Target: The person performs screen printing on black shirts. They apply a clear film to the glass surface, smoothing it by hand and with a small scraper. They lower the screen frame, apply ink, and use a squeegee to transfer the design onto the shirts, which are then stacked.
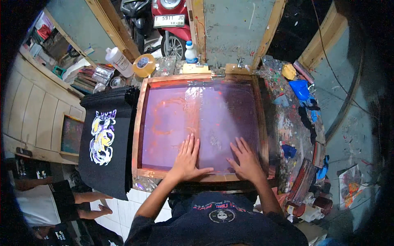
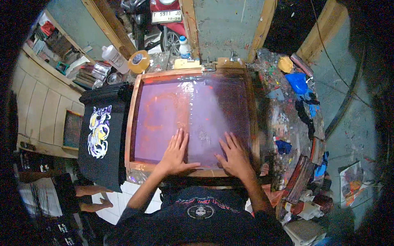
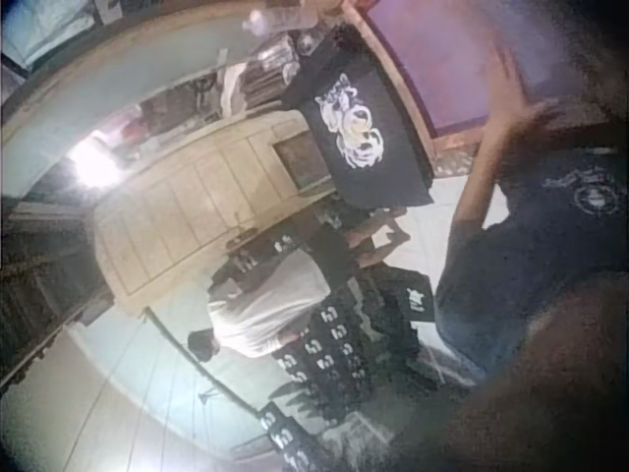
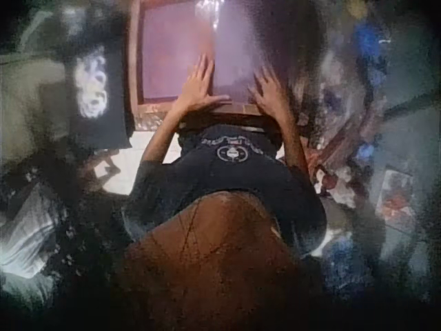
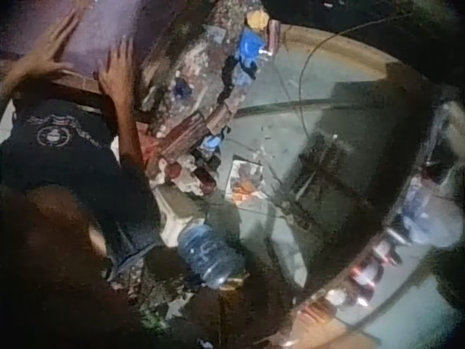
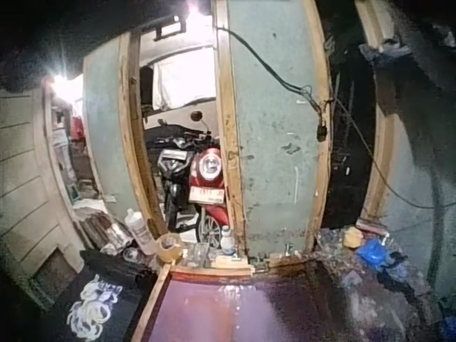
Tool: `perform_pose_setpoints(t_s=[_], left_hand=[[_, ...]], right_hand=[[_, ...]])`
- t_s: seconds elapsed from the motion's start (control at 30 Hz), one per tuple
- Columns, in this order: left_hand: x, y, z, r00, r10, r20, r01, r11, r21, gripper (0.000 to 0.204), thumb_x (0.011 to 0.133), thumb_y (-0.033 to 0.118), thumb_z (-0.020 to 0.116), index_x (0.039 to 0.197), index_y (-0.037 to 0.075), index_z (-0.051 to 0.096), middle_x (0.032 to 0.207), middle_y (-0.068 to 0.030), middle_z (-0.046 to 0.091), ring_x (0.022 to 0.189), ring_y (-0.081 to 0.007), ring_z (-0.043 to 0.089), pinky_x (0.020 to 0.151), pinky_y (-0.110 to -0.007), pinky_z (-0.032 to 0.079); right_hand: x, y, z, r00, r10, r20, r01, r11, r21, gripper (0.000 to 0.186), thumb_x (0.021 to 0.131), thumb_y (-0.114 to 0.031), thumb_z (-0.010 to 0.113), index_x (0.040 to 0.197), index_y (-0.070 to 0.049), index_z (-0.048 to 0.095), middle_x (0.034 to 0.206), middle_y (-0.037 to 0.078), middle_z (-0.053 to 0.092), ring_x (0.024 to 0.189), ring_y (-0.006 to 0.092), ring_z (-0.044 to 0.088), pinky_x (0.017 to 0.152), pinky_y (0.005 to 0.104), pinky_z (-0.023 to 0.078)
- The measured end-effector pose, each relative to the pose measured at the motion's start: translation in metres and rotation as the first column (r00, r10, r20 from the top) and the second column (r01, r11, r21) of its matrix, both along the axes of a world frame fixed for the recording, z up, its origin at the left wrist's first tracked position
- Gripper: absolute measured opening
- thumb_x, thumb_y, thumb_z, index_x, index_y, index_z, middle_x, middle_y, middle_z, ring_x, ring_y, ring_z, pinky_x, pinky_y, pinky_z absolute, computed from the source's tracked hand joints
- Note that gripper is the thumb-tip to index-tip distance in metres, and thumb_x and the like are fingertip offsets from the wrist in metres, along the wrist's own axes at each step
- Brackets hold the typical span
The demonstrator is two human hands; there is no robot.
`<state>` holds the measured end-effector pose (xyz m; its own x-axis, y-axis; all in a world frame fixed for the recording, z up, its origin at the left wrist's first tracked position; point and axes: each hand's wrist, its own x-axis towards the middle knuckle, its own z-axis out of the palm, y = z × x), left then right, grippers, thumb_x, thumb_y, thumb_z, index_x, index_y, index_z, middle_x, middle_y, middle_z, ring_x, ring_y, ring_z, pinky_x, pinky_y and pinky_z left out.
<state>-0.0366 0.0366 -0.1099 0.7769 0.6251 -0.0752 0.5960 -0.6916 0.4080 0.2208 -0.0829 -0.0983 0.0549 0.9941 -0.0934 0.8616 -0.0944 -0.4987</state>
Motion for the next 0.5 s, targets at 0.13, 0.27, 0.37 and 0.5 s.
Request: perform_pose_setpoints(t_s=[0.13, 0.27, 0.37, 0.5], left_hand=[[0.001, 0.006, -0.020, 0.983, -0.092, -0.161, 0.105, 0.992, 0.073, 0.119, 0.092, 0.077, 0.050, 0.160, -0.012, 0.010, 0.169, -0.0323, 0.003, 0.159, -0.0442, 0.000, 0.128, -0.055, 0.003], [0.004, 0.018, -0.019, 0.964, -0.239, -0.118, 0.241, 0.970, 0.006, 0.112, 0.096, 0.071, 0.049, 0.160, -0.012, 0.011, 0.169, -0.0315, 0.005, 0.159, -0.0419, 0.001, 0.128, -0.054, 0.003], [0.008, 0.034, -0.008, 0.956, -0.293, 0.008, 0.292, 0.949, -0.121, 0.104, 0.097, 0.064, 0.054, 0.161, -0.009, 0.015, 0.169, -0.0291, 0.011, 0.159, -0.0403, 0.009, 0.128, -0.052, 0.009], [0.009, 0.066, 0.004, 0.973, -0.205, 0.107, 0.226, 0.943, -0.243, 0.098, 0.097, 0.056, 0.060, 0.161, -0.006, 0.019, 0.168, -0.0261, 0.020, 0.157, -0.0400, 0.019, 0.128, -0.048, 0.017]], right_hand=[[0.001, 0.002, 0.000, 0.993, -0.095, 0.066, 0.099, 0.993, -0.056, 0.068, 0.101, -0.043, 0.059, 0.155, -0.006, 0.044, 0.167, 0.023, 0.027, 0.155, 0.0410, 0.023, 0.126, 0.0504, 0.022], [0.005, 0.000, -0.001, 0.987, -0.053, 0.154, 0.061, 0.997, -0.048, 0.067, 0.101, -0.045, 0.059, 0.153, -0.006, 0.046, 0.165, 0.022, 0.032, 0.153, 0.0402, 0.027, 0.124, 0.0497, 0.028], [0.022, 0.008, 0.021, 0.997, -0.040, 0.073, 0.047, 0.994, -0.103, 0.061, 0.101, -0.046, 0.059, 0.145, -0.004, 0.055, 0.155, 0.022, 0.047, 0.147, 0.0385, 0.040, 0.120, 0.0494, 0.034], [0.080, 0.038, 0.039, 0.996, -0.082, -0.046, 0.084, 0.996, 0.038, 0.050, 0.100, -0.044, 0.062, 0.128, -0.004, 0.068, 0.137, 0.021, 0.064, 0.133, 0.0378, 0.056, 0.114, 0.0480, 0.042]])
